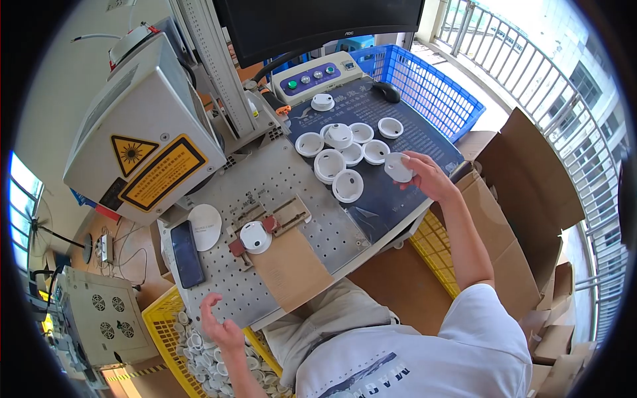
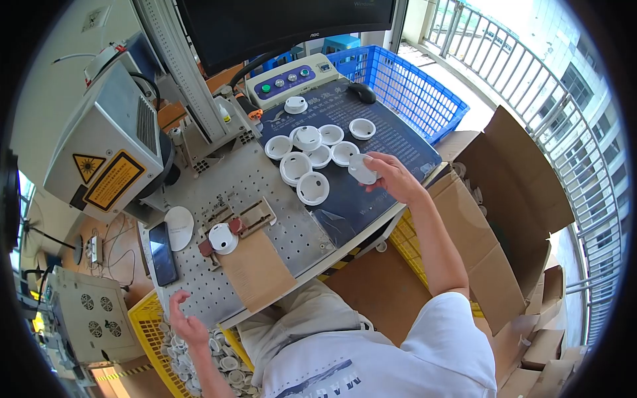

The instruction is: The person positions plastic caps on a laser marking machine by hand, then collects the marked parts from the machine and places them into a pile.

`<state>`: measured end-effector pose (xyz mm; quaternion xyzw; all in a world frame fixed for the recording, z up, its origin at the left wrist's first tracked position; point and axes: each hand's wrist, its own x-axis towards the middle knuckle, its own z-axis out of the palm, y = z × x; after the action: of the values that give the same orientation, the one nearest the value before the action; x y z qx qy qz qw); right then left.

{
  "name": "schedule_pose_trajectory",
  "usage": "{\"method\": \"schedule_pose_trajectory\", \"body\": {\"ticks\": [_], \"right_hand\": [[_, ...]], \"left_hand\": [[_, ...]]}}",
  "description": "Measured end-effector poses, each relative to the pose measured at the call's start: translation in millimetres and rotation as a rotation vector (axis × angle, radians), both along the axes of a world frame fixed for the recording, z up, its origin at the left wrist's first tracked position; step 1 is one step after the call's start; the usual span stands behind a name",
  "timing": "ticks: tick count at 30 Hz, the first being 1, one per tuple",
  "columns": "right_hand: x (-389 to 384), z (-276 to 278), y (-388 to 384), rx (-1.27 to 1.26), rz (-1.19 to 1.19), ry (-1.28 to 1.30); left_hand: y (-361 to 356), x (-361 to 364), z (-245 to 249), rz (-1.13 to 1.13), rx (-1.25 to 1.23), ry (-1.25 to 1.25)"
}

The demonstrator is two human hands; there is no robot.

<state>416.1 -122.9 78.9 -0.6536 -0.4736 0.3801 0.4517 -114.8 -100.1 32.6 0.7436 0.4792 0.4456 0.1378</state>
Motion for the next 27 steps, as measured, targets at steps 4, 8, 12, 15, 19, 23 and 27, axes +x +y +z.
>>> {"method": "schedule_pose_trajectory", "body": {"ticks": [4,8,12,15,19,23,27], "right_hand": [[-57.1,-3.0,-9.0,-0.052,0.208,0.826],[-95.5,13.0,0.1,-0.15,0.435,0.124],[-138.4,45.9,5.2,-0.227,0.619,-0.657],[-159.1,37.9,21.9,-0.327,0.718,-0.95],[-184.1,44.8,37.4,-0.333,0.839,-1.054],[-210.2,60.1,44.6,-0.408,0.918,-1.006],[-227.0,38.0,60.7,-0.347,1.046,-1.034]], "left_hand": [[25.4,20.5,-5.0,-0.108,0.046,0.058],[49.0,46.2,1.4,-0.141,-0.061,0.105],[78.4,73.1,-1.9,-0.13,0.085,0.262],[97.5,98.1,0.1,-0.203,0.146,0.52],[105.4,126.8,-24.4,-0.182,0.145,0.71],[77.0,132.1,-26.8,-0.287,0.047,0.876],[25.4,93.6,-19.4,-0.415,0.037,0.787]]}}
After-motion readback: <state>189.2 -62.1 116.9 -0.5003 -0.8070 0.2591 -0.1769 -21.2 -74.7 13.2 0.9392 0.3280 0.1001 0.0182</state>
